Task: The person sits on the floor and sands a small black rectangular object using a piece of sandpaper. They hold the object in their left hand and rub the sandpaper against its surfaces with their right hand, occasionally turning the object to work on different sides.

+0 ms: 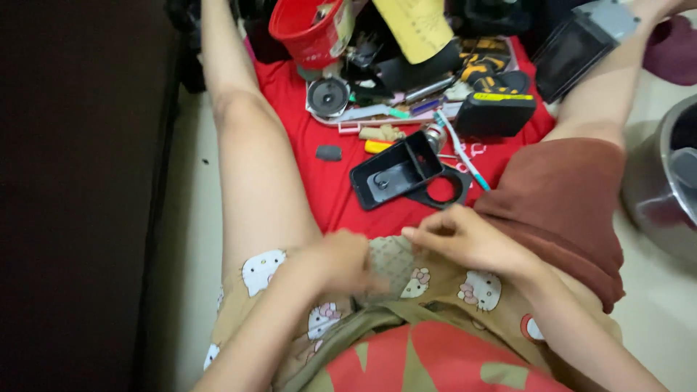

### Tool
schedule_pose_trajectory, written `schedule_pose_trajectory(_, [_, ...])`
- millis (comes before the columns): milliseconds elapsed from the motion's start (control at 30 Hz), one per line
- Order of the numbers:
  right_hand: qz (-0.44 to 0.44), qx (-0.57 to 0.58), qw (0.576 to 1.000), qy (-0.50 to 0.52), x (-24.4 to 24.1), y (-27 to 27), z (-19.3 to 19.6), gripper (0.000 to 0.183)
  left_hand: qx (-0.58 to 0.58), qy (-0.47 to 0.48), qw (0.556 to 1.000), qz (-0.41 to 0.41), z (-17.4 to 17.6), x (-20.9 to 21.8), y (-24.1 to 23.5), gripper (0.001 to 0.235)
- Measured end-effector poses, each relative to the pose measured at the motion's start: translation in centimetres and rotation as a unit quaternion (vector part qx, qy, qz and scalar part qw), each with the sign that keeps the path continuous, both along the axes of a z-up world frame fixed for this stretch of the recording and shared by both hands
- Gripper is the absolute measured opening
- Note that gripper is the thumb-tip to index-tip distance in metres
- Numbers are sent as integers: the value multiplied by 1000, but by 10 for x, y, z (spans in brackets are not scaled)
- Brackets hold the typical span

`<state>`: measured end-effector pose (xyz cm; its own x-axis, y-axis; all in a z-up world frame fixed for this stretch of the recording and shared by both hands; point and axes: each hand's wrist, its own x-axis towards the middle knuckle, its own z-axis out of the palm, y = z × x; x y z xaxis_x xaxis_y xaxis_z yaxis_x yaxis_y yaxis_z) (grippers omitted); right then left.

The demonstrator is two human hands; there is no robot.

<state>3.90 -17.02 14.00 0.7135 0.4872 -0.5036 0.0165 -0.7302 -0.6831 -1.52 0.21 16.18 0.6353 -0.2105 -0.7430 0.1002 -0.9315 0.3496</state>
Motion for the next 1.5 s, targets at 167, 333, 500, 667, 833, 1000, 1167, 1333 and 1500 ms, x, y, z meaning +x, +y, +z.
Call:
schedule_pose_trajectory(167, [-102, 57, 993, -9, 1, -17, -33, 17, 60, -203, 977, -10, -54, -3, 9, 13])
schedule_pose_trajectory(333, [-202, 89, 974, -53, 21, -20, -64, 18, 144, -350, 925, -38, -103, 8, 13, 14])
schedule_pose_trajectory(500, [-229, 21, 955, -189, 46, -12, -76, 21, 156, -346, 924, -53, -143, 20, 14, 14])
schedule_pose_trajectory(667, [-232, 58, 904, -355, 60, 9, -81, 42, 184, -355, 916, 35, -130, 60, 31, 47])
schedule_pose_trajectory(833, [-238, -42, 917, -319, 87, 2, -128, 45, 191, -394, 895, 85, -140, 99, 64, 48])
schedule_pose_trajectory(1000, [-276, 1, 914, -298, 75, 6, -114, 45, 198, -398, 891, 93, -182, 119, 77, 39])
schedule_pose_trajectory(1167, [-254, 42, 915, -310, 68, 8, -104, 45, 188, -378, 896, 139, -188, 121, 72, 35])
schedule_pose_trajectory(1333, [-238, 48, 908, -341, 62, 12, -102, 41, 190, -381, 891, 158, -189, 126, 69, 31])
schedule_pose_trajectory(1500, [-228, 70, 909, -343, 65, 8, -106, 40, 186, -403, 881, 164, -174, 122, 63, 34])
